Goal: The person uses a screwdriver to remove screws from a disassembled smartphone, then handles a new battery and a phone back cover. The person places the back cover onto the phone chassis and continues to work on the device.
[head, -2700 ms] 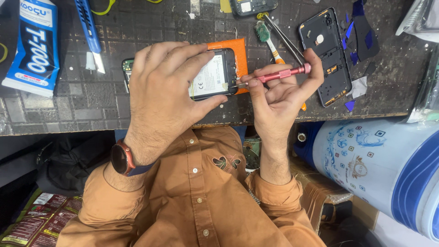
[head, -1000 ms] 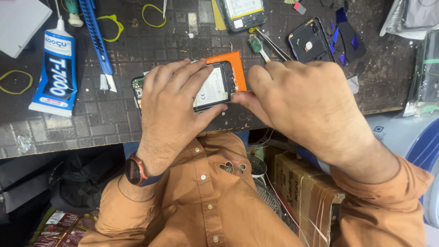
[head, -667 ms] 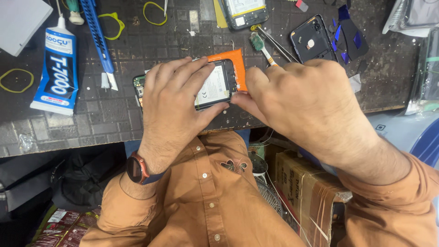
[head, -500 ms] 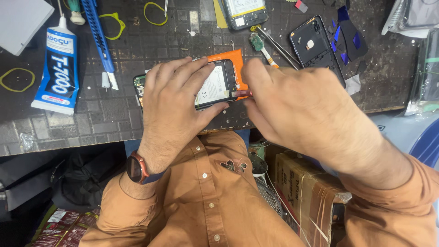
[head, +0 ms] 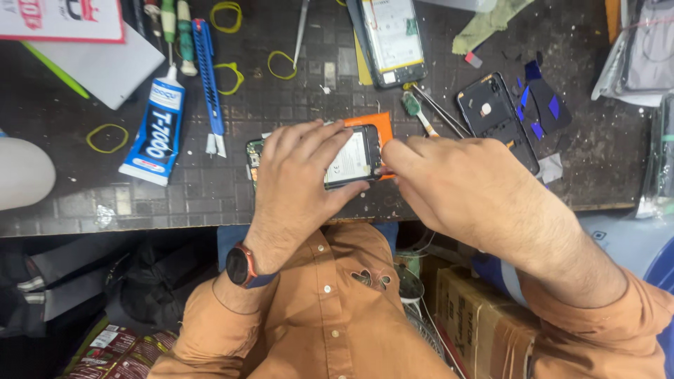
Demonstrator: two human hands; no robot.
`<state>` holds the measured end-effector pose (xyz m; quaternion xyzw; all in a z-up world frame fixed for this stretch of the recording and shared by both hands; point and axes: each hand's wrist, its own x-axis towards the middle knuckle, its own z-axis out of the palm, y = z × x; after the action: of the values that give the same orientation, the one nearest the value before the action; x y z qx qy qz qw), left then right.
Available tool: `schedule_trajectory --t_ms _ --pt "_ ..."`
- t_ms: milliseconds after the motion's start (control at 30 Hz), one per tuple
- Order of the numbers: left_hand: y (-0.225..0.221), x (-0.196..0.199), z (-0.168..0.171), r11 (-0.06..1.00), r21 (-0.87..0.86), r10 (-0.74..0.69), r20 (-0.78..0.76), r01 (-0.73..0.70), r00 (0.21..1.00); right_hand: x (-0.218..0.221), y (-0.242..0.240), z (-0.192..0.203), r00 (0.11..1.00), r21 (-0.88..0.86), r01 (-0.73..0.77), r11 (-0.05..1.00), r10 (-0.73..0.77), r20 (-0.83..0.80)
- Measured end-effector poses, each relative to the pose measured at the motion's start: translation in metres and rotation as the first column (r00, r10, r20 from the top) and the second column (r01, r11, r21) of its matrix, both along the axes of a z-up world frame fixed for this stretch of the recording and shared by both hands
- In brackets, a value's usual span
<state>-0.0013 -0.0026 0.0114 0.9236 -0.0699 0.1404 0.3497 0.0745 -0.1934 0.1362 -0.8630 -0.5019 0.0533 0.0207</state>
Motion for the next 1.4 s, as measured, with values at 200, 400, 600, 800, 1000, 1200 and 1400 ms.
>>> schedule_trajectory --t_ms 200,400,600,800,1000,1200,1400 --pt "-0.001 0.000 0.003 1.000 -0.009 0.001 -0.003 -0.001 1.000 -0.004 0.000 -0.005 0.984 -0.329 0.172 0.929 -0.145 0.106" --pt "-0.002 0.001 0.011 0.999 -0.042 0.020 -0.007 -0.021 1.000 0.001 -0.001 0.002 0.998 -0.023 0.059 0.998 -0.059 0.005" --pt "-0.002 0.001 0.010 0.998 -0.056 0.026 -0.013 -0.027 1.000 -0.003 -0.003 -0.003 0.982 -0.104 0.155 0.982 -0.141 0.125" --pt "-0.001 -0.002 0.008 0.998 -0.055 0.027 -0.014 -0.027 1.000 -0.006 -0.007 -0.003 0.985 -0.251 0.161 0.955 -0.141 0.099" --pt "0.001 -0.002 0.008 0.998 -0.059 0.022 0.000 -0.022 1.000 -0.010 -0.001 -0.002 0.983 -0.104 0.167 0.980 -0.157 0.099" --pt "0.000 -0.004 0.006 0.998 -0.052 0.021 -0.010 -0.022 1.000 -0.010 0.002 0.004 0.989 -0.196 0.148 0.969 -0.145 0.029" --pt "-0.004 -0.002 0.009 0.999 -0.043 0.026 -0.003 -0.026 1.000 -0.008 0.000 0.003 0.980 -0.133 0.200 0.971 -0.196 0.047"
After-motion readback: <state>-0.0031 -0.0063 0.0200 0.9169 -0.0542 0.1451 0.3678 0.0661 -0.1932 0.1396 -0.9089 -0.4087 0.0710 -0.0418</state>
